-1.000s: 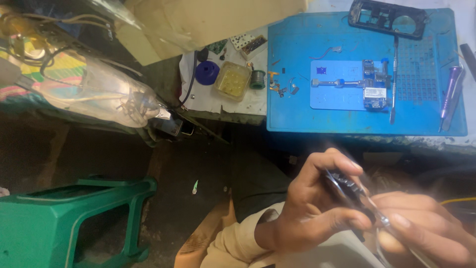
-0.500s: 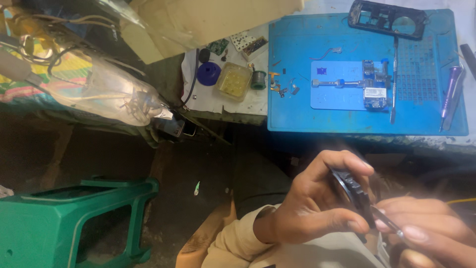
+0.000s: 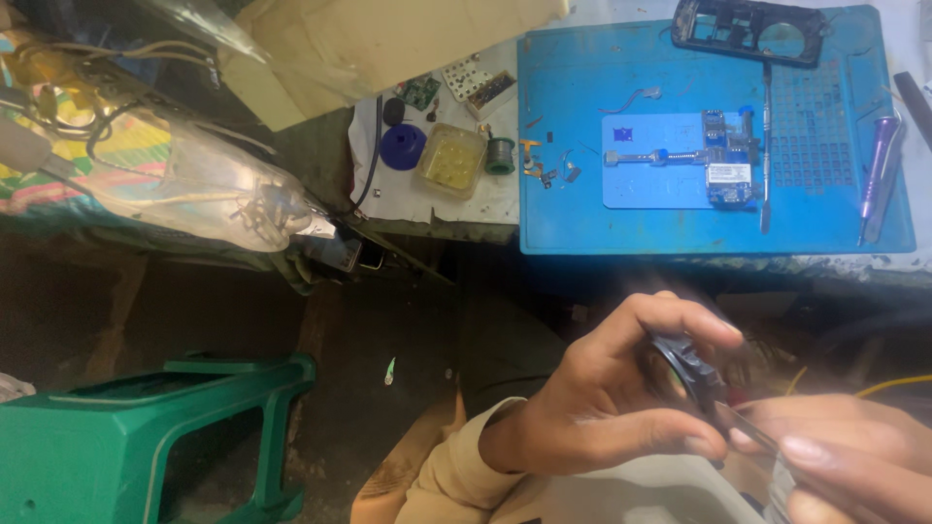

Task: The person works at a repair bench on a small circuit board, holding it with tweezers while using a soldering iron on its contacts, then places the board on the mat. They then pick up a small cooling fan and use a metal tool to pry and work around its edge, turning it over in their hands.

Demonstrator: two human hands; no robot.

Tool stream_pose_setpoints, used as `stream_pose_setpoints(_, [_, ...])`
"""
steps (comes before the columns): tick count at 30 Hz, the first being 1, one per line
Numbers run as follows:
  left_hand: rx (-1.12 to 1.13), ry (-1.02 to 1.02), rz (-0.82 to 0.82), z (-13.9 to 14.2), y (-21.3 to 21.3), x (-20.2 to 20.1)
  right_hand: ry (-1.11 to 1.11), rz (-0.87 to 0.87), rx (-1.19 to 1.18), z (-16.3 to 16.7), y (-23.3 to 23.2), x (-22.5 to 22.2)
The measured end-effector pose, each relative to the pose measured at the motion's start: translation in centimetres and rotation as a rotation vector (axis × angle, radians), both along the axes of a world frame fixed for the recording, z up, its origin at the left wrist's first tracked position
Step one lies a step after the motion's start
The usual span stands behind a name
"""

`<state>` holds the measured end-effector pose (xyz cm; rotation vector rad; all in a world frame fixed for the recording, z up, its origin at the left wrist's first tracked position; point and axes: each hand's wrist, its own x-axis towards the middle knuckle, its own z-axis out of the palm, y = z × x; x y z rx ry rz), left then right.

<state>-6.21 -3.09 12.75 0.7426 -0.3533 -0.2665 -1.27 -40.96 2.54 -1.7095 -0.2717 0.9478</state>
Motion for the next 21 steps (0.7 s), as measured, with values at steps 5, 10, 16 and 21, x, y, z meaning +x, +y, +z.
stream_pose_setpoints(5, [0.209, -0.083, 0.062, 0.5, 0.4, 0.2, -0.008, 0.005, -0.188, 2.3, 0.1, 0.2])
stream_pose_setpoints(10, [0.271, -0.134, 0.129, 0.0, 0.5, 0.2, -1.014, 0.357, 0.2, 6.7, 5.4, 1.8])
stream_pose_setpoints(16, [0.292, -0.139, 0.216, -0.8, -0.3, 0.0, -0.555, 0.159, 0.363, 8.4, 7.7, 2.7])
stream_pose_setpoints(21, [0.346, -0.119, 0.236, -0.8, -0.7, 0.1, -0.602, -0.058, 0.357, 6.1, 7.2, 0.6])
